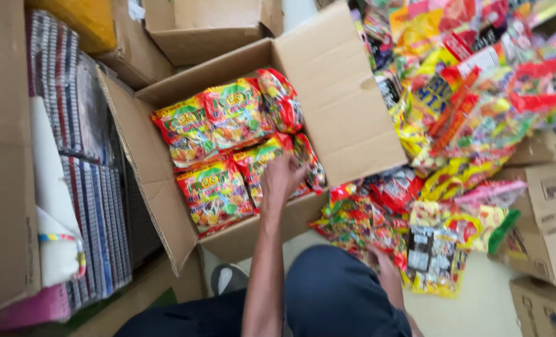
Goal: Packing individual snack bags into a cardboard box in an organized manner.
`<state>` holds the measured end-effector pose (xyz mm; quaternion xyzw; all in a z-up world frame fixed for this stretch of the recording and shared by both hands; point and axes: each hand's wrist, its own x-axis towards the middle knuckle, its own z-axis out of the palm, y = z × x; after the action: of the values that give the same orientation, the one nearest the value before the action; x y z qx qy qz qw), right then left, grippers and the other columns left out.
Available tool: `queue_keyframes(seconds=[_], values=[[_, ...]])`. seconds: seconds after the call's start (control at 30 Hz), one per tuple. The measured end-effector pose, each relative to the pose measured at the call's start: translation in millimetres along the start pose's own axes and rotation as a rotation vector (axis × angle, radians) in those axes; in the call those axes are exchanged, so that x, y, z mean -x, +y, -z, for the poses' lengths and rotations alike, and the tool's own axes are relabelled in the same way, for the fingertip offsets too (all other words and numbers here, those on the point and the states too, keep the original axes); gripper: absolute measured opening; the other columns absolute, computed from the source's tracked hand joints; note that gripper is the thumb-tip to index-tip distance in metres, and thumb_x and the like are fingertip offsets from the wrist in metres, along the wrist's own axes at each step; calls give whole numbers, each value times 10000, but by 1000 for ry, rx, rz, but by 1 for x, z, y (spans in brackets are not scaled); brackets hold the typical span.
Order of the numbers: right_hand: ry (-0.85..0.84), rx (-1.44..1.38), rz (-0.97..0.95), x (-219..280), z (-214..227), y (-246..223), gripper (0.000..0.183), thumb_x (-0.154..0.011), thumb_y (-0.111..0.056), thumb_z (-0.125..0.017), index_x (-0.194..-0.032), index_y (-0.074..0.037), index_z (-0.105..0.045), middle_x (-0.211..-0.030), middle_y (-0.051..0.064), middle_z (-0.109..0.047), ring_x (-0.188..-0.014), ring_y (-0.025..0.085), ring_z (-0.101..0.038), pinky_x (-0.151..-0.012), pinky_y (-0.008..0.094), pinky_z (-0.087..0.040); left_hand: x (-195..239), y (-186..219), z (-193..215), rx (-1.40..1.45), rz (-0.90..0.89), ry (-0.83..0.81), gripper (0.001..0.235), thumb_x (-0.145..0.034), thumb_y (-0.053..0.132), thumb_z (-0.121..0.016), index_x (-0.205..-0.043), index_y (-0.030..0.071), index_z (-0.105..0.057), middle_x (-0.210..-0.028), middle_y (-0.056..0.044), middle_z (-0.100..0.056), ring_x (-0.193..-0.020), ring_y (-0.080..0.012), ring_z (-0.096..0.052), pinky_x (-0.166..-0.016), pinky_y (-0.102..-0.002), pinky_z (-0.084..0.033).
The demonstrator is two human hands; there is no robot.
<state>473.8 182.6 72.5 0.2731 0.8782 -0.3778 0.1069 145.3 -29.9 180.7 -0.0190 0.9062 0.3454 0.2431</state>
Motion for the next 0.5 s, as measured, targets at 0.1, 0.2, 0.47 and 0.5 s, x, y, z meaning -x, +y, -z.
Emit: queue_keyframes(seconds=[0.1, 0.2, 0.47, 0.5], values=[[70, -118, 190, -19, -11, -3, 818, -797, -378, -747, -1493, -74, -442, -1408, 182, -567, -1297, 369, -566, -1040, 433, -458, 28, -45, -43, -270, -76, 31, 556, -671, 383, -921, -1062, 70, -680, -1119, -123, -688, -1116, -351, -627, -949, -484, -509], [236, 4, 413, -53, -54, -13, 1126, -742, -546, -796, -1598, -29, -278, -1489, 267, -428, -1383, 446, -407, -1149, 527, -354, 52, -67, -68, -406, -159, 229, 478, -577, 216, -909, -1010, 138, -721, -1228, -110, -645, -1313, -371, -522, -1008, -643, -375], [183, 287, 78, -92, -80, -72, 1031, -784, -667, -788, -1597, -195, -366, -1476, 263, -329, -1360, 479, -328, -1026, 680, -378, 54, -130, -109, -600, -193, 327, 484, -827, 77, -757, -1293, 114, -633, -1298, -111, -599, -1241, -307, -559, -967, -479, -493], [204, 283, 35, -98, -82, -71, 957, -829, -664, -770, -1586, -218, -390, -1492, 255, -325, -1377, 472, -320, -1036, 677, -391, 60, -126, -103, -609, -135, 289, 498, -822, 143, -783, -1289, 86, -621, -1291, -117, -588, -1231, -304, -555, -972, -499, -482]])
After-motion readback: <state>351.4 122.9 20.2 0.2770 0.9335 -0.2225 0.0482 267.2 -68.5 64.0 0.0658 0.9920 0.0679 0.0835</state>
